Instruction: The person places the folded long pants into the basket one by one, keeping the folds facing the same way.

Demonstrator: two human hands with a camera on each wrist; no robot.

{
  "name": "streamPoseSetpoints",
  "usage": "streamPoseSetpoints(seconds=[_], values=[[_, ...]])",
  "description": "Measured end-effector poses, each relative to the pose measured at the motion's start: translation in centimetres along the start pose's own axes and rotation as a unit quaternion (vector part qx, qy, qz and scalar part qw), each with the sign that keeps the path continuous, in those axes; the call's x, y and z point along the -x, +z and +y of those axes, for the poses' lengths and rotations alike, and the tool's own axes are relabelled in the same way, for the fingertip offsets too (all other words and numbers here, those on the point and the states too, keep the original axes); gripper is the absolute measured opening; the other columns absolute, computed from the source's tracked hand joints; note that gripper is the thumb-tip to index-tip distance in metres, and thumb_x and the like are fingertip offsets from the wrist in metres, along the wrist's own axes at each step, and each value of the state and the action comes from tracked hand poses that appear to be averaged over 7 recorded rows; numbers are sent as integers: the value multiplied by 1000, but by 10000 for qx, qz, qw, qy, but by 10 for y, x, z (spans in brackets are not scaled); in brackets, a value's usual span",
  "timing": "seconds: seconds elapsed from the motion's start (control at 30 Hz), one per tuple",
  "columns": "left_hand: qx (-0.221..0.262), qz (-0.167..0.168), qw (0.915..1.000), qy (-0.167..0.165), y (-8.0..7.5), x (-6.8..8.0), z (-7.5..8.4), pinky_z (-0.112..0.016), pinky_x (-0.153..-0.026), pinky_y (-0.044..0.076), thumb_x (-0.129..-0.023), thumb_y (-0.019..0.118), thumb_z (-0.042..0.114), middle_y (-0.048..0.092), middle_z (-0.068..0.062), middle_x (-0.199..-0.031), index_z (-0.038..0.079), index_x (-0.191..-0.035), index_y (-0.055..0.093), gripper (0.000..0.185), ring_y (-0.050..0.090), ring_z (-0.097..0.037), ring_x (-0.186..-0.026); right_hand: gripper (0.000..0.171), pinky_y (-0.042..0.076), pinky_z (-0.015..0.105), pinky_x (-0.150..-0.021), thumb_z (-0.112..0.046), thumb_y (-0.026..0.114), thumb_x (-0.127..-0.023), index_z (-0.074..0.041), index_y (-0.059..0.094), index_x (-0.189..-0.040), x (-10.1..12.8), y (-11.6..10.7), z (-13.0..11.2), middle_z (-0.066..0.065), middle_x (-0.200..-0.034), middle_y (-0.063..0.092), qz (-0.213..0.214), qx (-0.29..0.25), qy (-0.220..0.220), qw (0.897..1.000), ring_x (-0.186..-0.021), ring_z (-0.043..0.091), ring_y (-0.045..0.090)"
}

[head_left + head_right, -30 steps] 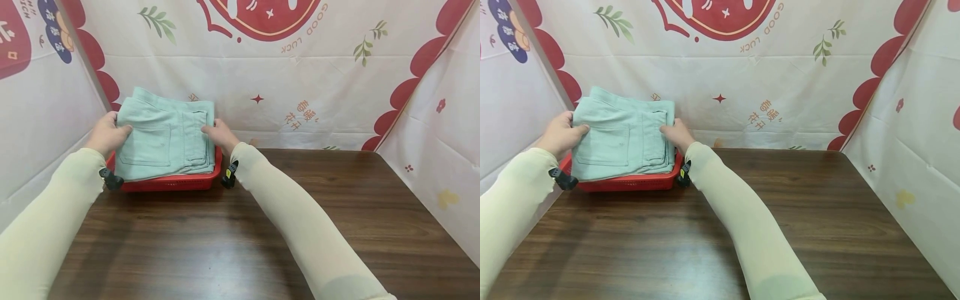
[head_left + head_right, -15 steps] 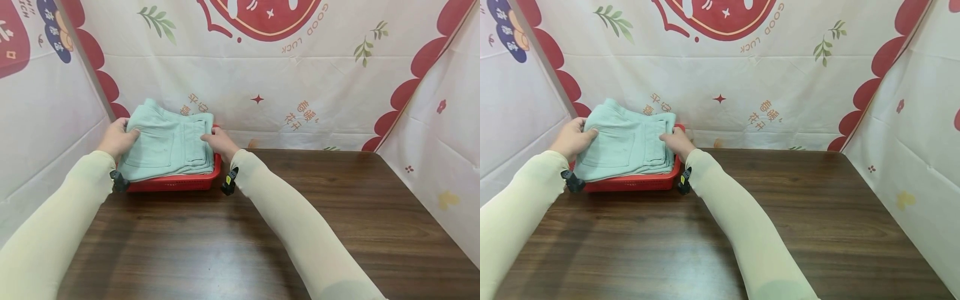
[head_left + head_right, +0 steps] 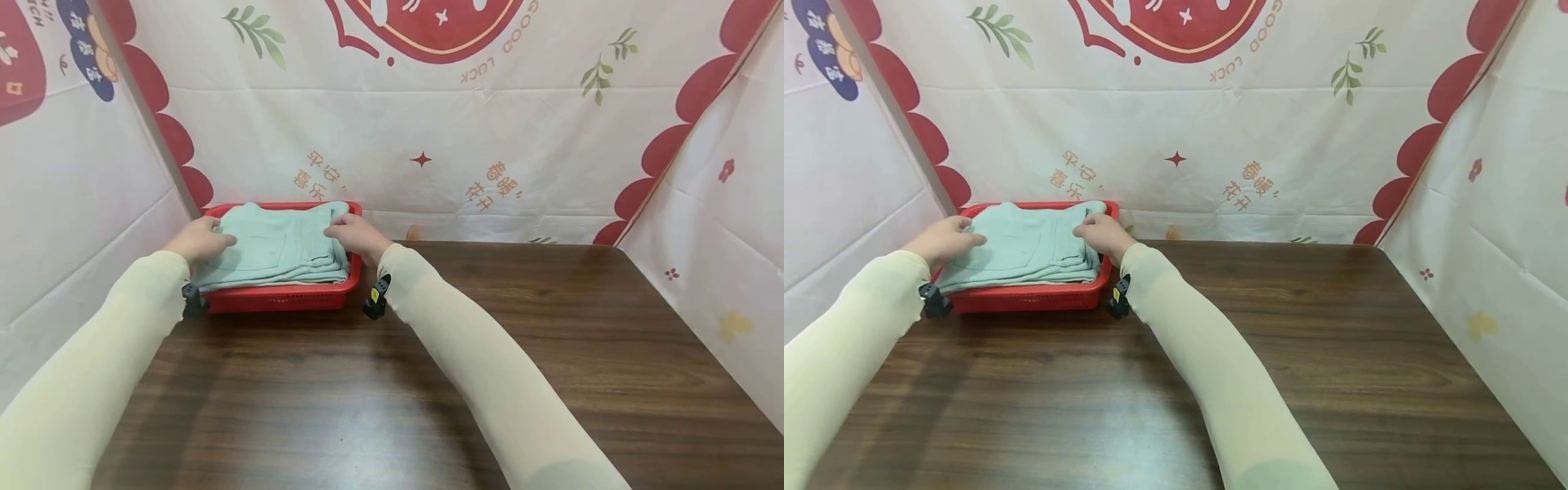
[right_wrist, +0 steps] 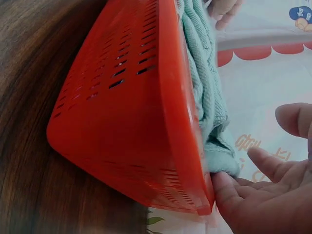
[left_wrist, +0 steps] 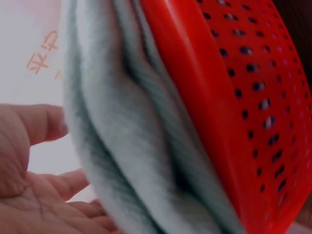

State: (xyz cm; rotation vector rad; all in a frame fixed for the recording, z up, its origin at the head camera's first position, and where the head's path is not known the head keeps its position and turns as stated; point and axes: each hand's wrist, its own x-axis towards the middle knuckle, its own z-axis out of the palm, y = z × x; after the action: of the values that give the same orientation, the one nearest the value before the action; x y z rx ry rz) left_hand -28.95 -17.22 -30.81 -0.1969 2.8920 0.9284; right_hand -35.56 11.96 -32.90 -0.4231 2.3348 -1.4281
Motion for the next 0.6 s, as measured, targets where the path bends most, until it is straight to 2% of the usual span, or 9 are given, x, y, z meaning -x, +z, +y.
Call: streamPoseSetpoints(seconds=[0.07, 0.17, 0.23, 0.3, 0.4, 0.47, 0.6], values=[[-387, -62, 9992, 56, -1, 4, 4, -66, -106, 29, -99, 50, 31, 29, -38, -146, -14, -149, 21, 73, 31, -52, -130, 46, 39, 43, -107, -31, 58, -100, -7, 51, -139, 2, 0, 0, 7, -135, 52, 22, 126, -47, 9999, -124, 22, 44], [-755, 13, 9966, 320, -1, 10, 10, -63, -101, 36, -98, 50, 31, 39, -37, -138, -14, -142, 36, 64, 39, -50, -123, 39, 42, 40, -103, -30, 59, -99, -9, 56, -132, 7, 0, -1, 5, -128, 55, -13, 290, -98, 9995, -119, 20, 47], [-1013, -9, 9936, 504, 0, 16, 14, -59, -91, 44, -98, 51, 32, 50, -33, -127, -11, -133, 47, 55, 49, -46, -111, 36, 44, 38, -99, -30, 60, -99, -10, 58, -128, 10, 0, -2, 4, -125, 56, -62, 375, -144, 9992, -116, 20, 48], [-1174, -203, 9908, 645, 1, 21, 19, -50, -81, 49, -98, 53, 33, 59, -27, -111, -8, -123, 56, 48, 55, -38, -97, 34, 47, 37, -94, -30, 61, -98, -11, 58, -126, 14, 0, -3, 4, -122, 57, -122, 383, -144, 9991, -112, 21, 49], [-1367, -696, 9853, 755, 4, 29, 24, -39, -69, 49, -97, 57, 36, 62, -15, -92, -2, -112, 64, 41, 56, -27, -84, 35, 50, 36, -88, -30, 62, -98, -10, 57, -126, 22, 1, -5, 6, -119, 56, -200, 450, -151, 9987, -106, 23, 52], [-1476, -969, 9811, 787, 7, 33, 28, -37, -69, 50, -96, 59, 38, 63, -12, -91, -1, -113, 65, 42, 56, -26, -85, 35, 50, 35, -86, -31, 61, -98, -11, 57, -127, 27, 2, -7, 6, -119, 56, -231, 732, -222, 9968, -103, 23, 53], [-1897, -1211, 9704, 879, 10, 39, 36, -51, -84, 50, -95, 60, 42, 64, -19, -113, -2, -124, 64, 53, 56, -34, -101, 32, 49, 34, -85, -31, 58, -99, -10, 60, -123, 37, 8, -9, 4, -115, 60, -284, 1649, -624, 9839, -99, 20, 55]])
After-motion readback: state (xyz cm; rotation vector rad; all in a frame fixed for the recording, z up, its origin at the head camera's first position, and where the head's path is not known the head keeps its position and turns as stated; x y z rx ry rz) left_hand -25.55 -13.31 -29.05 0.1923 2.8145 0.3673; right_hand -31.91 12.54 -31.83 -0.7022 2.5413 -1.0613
